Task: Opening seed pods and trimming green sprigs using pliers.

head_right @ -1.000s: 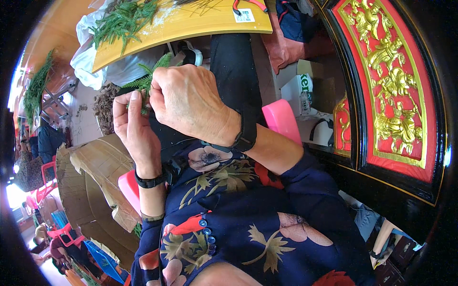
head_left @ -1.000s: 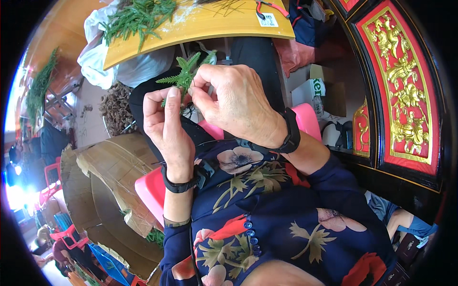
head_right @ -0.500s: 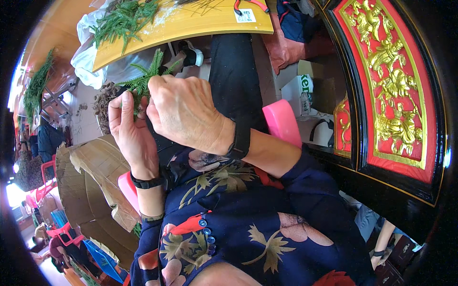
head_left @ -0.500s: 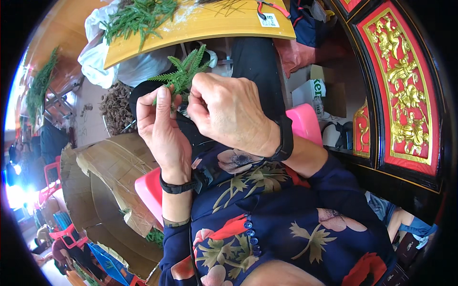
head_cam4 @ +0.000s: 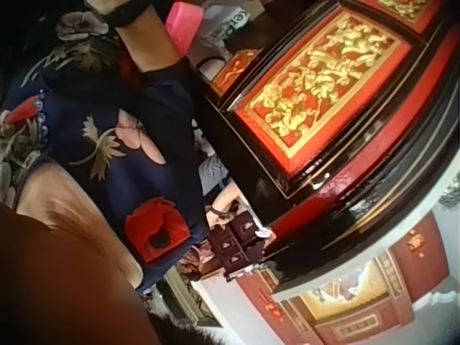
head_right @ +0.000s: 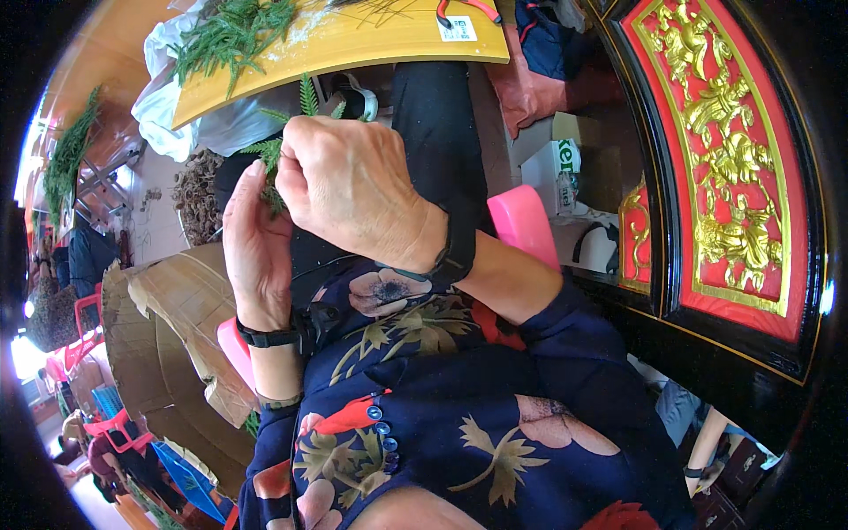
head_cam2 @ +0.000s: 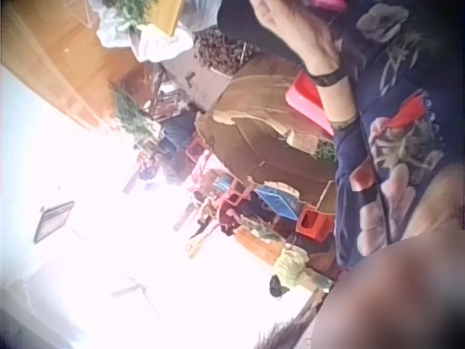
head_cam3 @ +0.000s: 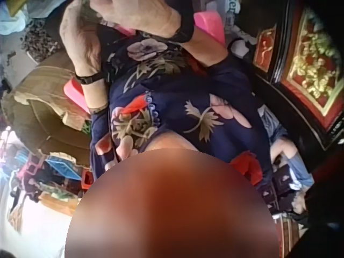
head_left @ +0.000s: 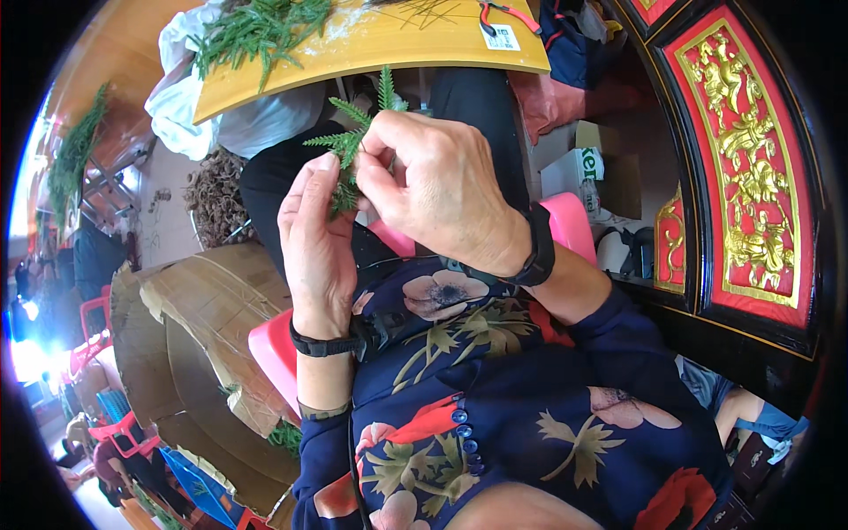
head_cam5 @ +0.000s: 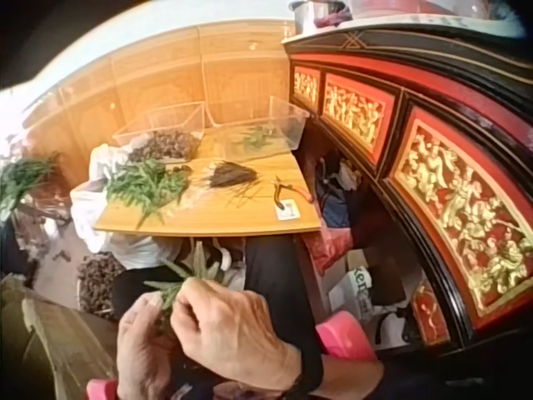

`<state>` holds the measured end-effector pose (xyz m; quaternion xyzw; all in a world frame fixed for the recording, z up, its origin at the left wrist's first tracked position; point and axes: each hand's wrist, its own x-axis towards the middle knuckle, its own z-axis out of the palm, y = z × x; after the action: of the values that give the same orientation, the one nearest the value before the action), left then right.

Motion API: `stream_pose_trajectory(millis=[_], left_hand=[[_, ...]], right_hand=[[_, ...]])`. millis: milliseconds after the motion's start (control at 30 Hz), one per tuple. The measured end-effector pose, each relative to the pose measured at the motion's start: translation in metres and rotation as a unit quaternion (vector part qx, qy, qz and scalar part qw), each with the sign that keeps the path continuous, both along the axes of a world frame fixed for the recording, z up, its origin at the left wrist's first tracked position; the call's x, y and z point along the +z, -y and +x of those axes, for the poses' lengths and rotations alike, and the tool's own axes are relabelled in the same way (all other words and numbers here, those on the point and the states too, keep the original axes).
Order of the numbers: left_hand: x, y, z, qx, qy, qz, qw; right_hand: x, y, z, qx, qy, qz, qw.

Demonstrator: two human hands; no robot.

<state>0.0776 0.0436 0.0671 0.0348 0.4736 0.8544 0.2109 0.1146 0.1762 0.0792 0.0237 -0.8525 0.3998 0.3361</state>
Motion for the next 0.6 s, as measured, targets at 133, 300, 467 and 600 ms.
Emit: stream_pose_trajectory(millis=[133,300,467,600], left_hand=[[0.003,-0.004,0.003,0.014,0.021,0.021,0.999],[0.000,-0.006,0.003,0.031,0.017,0.020,0.999],[0.005,-0.011,0.006,0.045,0.023,-0.005,0.999],[0.003,-0.010,0.007,0.044,0.025,0.001,0.999]], right_hand=[[0.001,-0.001,0.001,-0.014,0.002,0.023,1.000],[0.000,0.008,0.002,-0.062,-0.019,0.077,0.995],[-0.003,0.012,0.001,-0.088,-0.035,0.112,0.989],[-0.003,0.010,0.000,-0.076,-0.027,0.099,0.992]])
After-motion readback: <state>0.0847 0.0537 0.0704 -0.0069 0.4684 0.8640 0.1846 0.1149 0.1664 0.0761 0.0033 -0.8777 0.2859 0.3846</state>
